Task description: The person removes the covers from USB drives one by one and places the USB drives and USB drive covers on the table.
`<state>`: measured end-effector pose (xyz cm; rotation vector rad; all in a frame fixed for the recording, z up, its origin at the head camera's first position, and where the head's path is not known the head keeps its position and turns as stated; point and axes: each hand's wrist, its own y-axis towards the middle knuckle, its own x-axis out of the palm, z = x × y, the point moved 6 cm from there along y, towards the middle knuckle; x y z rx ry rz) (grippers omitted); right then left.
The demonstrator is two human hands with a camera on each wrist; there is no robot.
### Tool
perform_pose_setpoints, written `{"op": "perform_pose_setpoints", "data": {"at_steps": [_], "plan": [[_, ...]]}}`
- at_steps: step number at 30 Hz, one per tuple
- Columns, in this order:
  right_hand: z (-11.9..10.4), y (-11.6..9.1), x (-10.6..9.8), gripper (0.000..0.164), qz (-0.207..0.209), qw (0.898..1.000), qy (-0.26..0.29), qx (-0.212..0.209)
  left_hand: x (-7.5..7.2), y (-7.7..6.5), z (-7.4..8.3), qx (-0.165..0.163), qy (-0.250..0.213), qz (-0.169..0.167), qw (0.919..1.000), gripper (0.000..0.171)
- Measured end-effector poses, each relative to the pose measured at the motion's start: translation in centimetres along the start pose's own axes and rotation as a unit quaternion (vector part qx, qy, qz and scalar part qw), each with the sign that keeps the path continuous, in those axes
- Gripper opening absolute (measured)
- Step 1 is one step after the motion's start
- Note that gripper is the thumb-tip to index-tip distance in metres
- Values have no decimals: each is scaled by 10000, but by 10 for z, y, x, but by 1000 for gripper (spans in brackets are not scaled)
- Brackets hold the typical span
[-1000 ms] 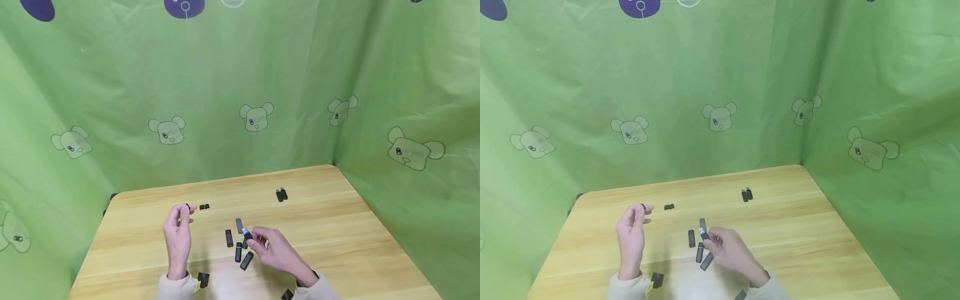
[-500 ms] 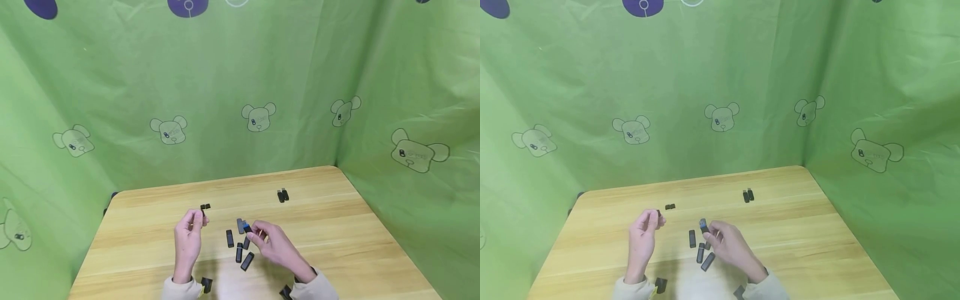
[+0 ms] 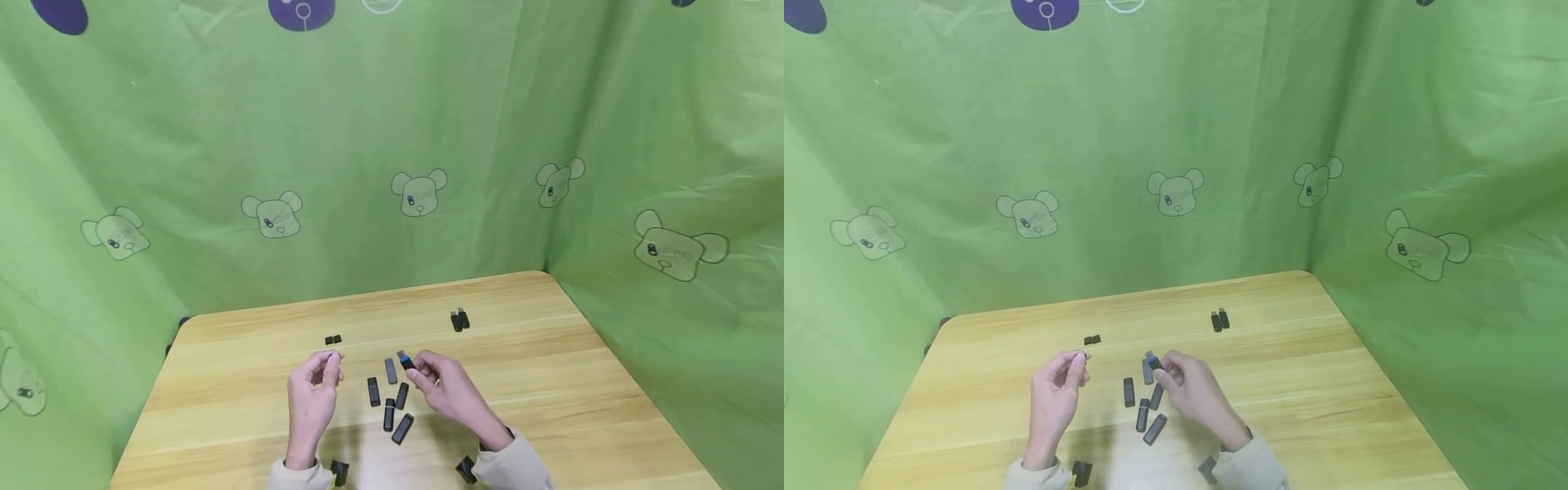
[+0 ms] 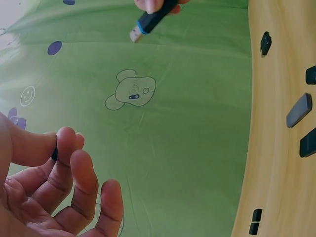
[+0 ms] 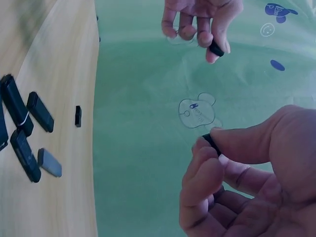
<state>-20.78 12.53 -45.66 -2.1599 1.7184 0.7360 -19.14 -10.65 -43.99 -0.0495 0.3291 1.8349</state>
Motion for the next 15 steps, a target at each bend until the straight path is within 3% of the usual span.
{"op": "perform_pose_setpoints", "data": {"at_steps": [15], "plan": [[21, 6, -8, 9, 485, 9955, 138, 802, 7, -1, -6, -45, 17, -81, 10000, 15]]}}
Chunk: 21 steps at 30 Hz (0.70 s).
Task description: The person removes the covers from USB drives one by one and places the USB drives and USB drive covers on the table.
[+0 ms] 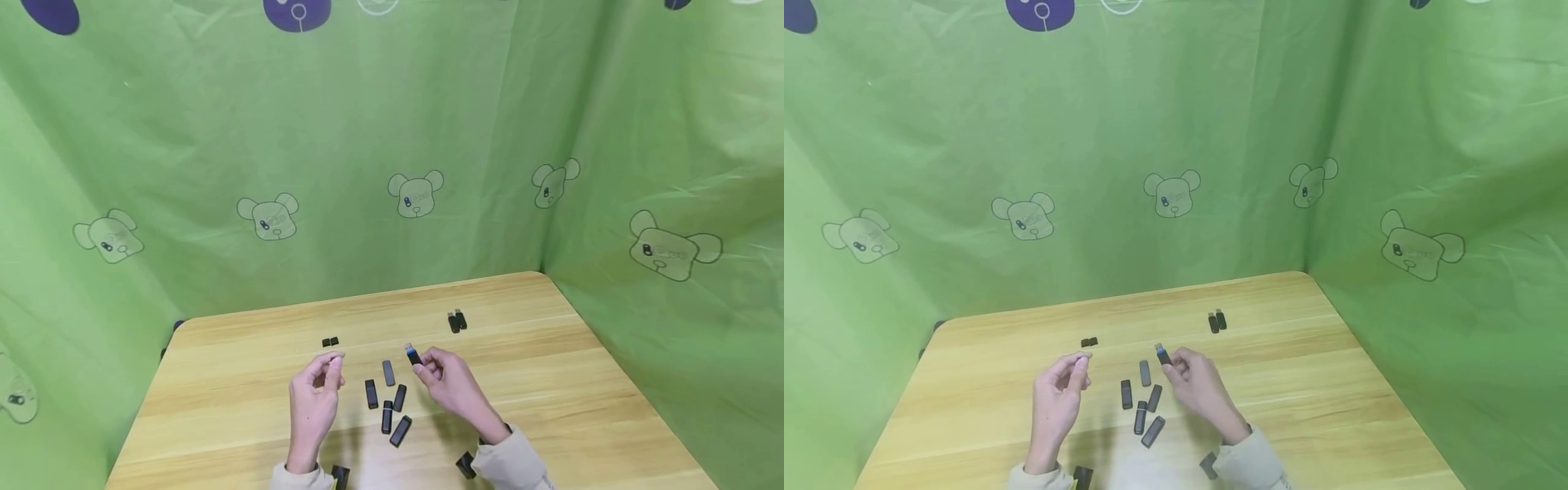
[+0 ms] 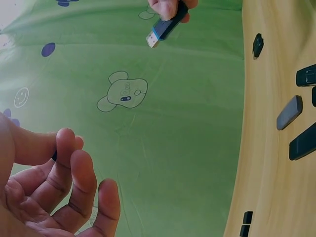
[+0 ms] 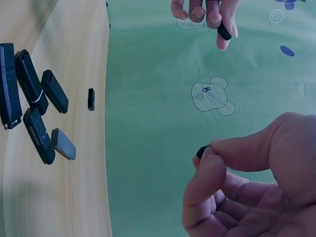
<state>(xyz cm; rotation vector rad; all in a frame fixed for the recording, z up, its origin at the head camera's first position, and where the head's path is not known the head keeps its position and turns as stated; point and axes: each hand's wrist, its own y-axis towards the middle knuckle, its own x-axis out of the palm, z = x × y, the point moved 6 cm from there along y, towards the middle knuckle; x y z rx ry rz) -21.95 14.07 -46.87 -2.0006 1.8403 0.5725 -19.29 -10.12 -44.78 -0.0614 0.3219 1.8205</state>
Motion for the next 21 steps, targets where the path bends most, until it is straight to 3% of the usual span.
{"op": "perform_pose_setpoints", "data": {"at_steps": [5, 11, 21], "plan": [[-2, 2, -1, 3, 36, 10000, 65, 25, -1, 1, -1, 54, 24, 19, 10000, 14], [4, 10, -3, 10, 171, 9996, 170, 145, -2, 1, -1, 144, 66, 74, 9998, 13], [23, 26, -10, 13, 377, 9980, 237, 441, -1, -2, -4, 22, 67, 10, 10000, 12]]}}
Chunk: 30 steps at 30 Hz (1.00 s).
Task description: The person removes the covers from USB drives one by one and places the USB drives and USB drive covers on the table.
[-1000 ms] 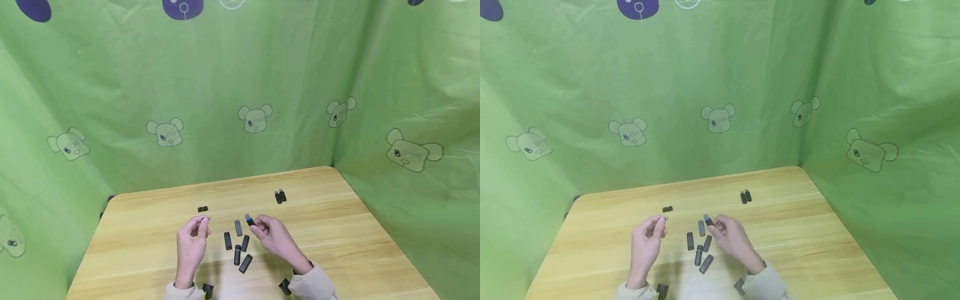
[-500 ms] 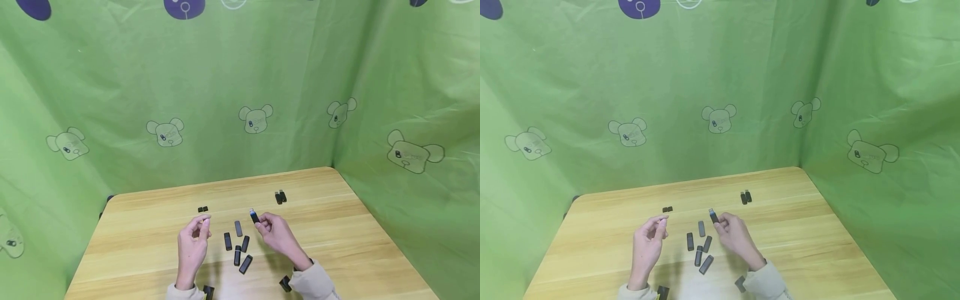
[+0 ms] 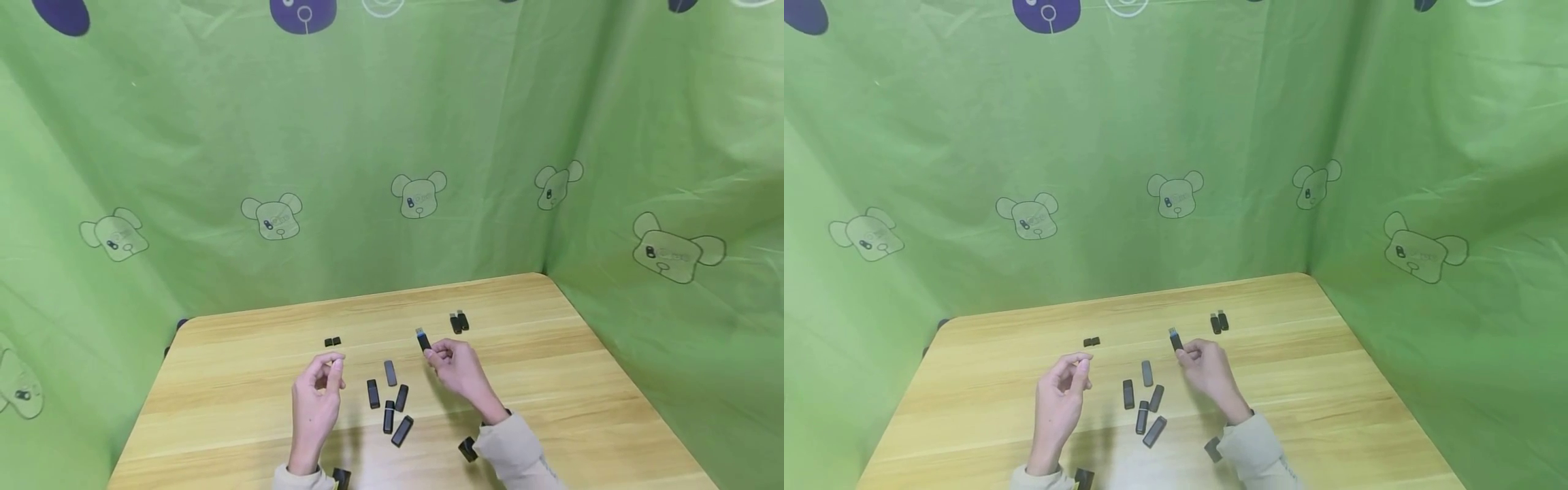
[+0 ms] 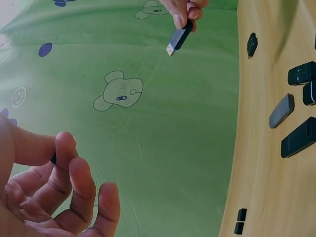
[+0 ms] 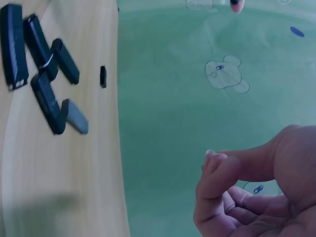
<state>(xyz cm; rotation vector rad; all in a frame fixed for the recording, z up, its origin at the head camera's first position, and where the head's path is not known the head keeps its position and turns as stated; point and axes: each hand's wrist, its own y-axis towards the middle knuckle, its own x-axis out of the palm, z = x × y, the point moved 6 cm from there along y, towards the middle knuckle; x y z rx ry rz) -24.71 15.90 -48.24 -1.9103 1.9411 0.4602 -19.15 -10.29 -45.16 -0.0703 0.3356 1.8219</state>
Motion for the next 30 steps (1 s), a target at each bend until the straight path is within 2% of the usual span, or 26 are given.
{"op": "perform_pose_setpoints", "data": {"at_steps": [18, 30], "plan": [[29, 26, -10, 23, 229, 9993, -181, 246, 0, -5, -8, -17, 305, -46, 9995, 11], [58, 50, -10, 27, 269, 9976, -218, 601, -1, -7, -6, 75, 209, -101, 9997, 10]]}}
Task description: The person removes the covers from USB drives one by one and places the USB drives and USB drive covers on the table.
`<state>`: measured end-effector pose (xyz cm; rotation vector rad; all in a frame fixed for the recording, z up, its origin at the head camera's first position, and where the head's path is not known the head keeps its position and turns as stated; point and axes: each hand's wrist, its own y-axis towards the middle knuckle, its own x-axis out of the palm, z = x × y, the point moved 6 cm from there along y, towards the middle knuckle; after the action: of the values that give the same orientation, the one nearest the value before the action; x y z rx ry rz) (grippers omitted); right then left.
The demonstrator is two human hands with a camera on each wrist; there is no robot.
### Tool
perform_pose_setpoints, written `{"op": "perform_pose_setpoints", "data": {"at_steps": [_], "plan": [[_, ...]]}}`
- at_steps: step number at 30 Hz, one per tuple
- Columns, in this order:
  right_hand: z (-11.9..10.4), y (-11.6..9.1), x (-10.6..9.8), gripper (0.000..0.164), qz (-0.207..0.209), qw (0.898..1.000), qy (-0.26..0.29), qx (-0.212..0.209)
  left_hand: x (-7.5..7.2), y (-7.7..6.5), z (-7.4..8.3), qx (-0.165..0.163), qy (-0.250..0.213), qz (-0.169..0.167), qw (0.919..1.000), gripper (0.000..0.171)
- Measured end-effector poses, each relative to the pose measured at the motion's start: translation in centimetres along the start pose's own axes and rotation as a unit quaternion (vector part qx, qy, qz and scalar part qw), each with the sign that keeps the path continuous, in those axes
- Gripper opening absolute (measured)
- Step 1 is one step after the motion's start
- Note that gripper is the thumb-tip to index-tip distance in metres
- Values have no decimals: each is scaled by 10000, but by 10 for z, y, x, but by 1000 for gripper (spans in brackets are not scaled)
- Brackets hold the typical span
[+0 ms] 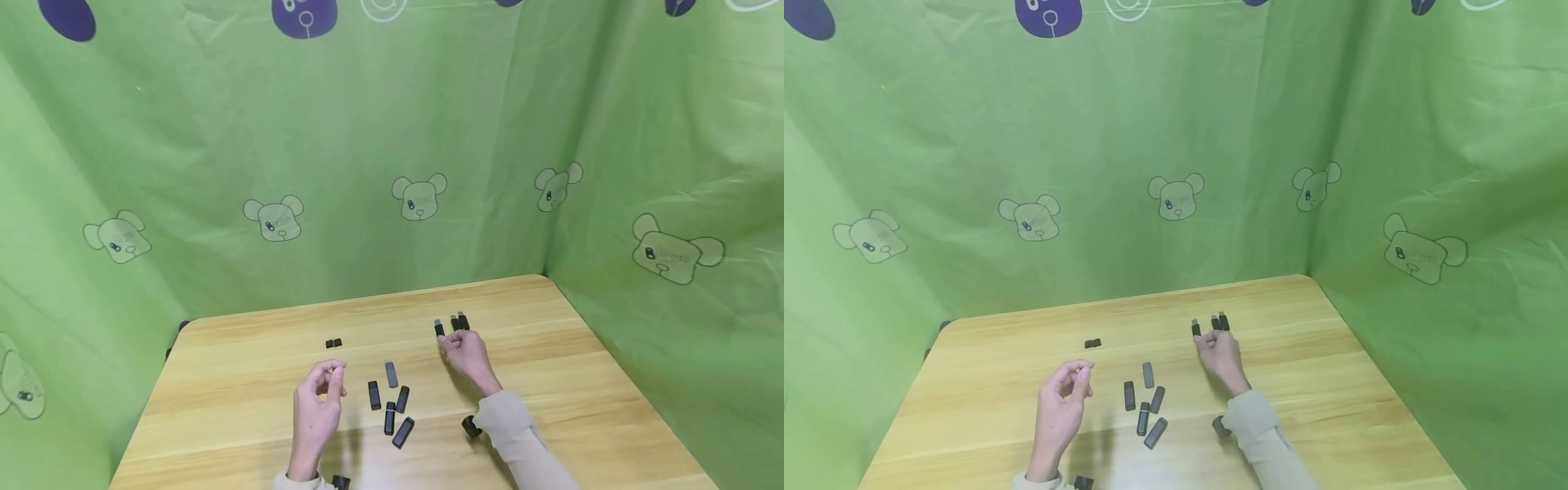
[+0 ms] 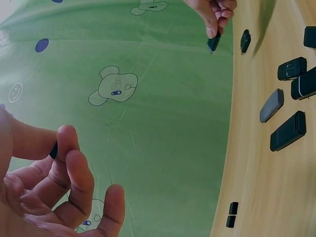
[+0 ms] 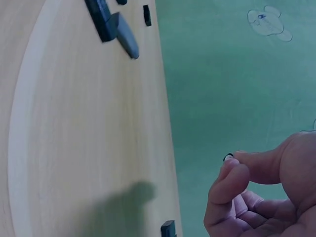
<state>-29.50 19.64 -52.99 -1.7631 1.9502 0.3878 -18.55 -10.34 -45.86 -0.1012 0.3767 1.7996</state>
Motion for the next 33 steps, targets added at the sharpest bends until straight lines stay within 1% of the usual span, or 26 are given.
{"op": "perform_pose_setpoints", "data": {"at_steps": [6, 13, 18, 24, 28, 33], "plan": [[10, 10, 0, 28, 52, 9998, -62, 170, 0, 0, -2, 40, 55, -23, 10000, 13], [23, 22, 2, 27, 197, 9988, -269, 352, 2, 0, -5, -41, 48, -52, 10000, 15], [32, 30, 3, 30, 202, 9981, -329, 475, 3, 0, -5, -49, 75, -62, 9999, 15], [41, 38, 6, 30, 111, 9969, -364, 686, 4, 0, -5, -84, 48, -93, 9999, 15], [44, 40, 7, 30, 106, 9962, -454, 736, 6, 0, -5, -144, 10, -135, 9998, 15], [46, 43, 7, 32, 114, 9959, -507, 744, 6, 1, -6, -62, 10, -138, 9999, 13]]}}
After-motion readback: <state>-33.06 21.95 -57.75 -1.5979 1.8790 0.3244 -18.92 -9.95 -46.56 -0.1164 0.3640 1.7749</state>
